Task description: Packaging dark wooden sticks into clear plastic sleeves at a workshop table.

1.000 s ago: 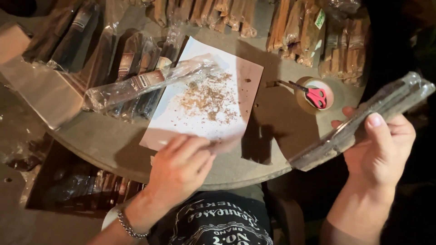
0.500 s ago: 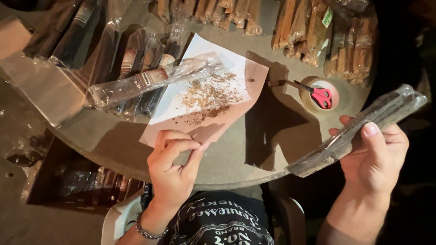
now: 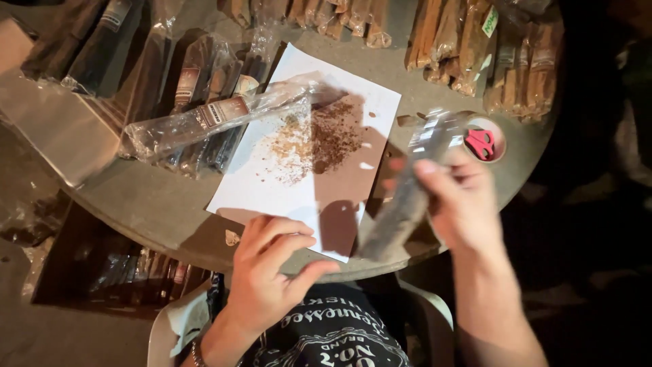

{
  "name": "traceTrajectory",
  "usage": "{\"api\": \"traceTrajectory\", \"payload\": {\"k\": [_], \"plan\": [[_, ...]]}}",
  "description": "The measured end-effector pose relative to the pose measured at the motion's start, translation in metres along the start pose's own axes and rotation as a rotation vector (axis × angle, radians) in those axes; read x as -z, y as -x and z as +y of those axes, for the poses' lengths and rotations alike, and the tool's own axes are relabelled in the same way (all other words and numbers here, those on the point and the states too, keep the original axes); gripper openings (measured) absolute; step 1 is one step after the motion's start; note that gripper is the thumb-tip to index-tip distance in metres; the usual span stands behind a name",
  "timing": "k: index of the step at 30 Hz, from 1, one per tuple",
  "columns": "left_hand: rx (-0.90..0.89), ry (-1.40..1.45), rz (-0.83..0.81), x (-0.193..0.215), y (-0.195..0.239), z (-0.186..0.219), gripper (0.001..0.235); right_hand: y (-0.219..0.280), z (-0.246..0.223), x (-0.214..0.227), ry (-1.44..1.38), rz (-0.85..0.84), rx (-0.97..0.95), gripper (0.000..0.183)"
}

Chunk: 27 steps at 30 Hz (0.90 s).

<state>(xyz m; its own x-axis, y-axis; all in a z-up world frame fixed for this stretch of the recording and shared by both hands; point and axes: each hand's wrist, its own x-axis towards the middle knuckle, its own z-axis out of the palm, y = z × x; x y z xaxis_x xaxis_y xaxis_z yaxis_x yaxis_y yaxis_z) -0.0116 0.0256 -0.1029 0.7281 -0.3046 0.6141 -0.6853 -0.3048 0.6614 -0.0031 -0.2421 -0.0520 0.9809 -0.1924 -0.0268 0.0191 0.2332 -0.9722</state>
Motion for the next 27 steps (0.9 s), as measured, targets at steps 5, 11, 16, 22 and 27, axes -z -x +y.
{"api": "traceTrajectory", "payload": {"k": [5,11,16,22,27], "plan": [[0.108,-0.029,0.039,0.023,0.002,0.006,0.022,-0.005,0.037,-0.025,-0.033,-0.026,-0.2,0.015],[0.091,-0.072,0.073,0.042,0.008,-0.015,0.031,-0.008,0.014,-0.028,0.566,0.02,-0.185,0.034],[0.076,-0.194,0.203,0.084,0.001,-0.039,0.029,0.019,-0.023,0.002,1.056,0.247,0.351,0.054],[-0.103,-0.27,0.248,0.068,-0.025,-0.025,0.015,0.032,0.003,-0.036,0.303,0.307,0.527,0.056],[-0.002,0.384,-0.474,0.035,-0.123,0.076,0.029,-0.003,0.028,-0.083,0.109,-0.442,-0.053,0.055]]}}
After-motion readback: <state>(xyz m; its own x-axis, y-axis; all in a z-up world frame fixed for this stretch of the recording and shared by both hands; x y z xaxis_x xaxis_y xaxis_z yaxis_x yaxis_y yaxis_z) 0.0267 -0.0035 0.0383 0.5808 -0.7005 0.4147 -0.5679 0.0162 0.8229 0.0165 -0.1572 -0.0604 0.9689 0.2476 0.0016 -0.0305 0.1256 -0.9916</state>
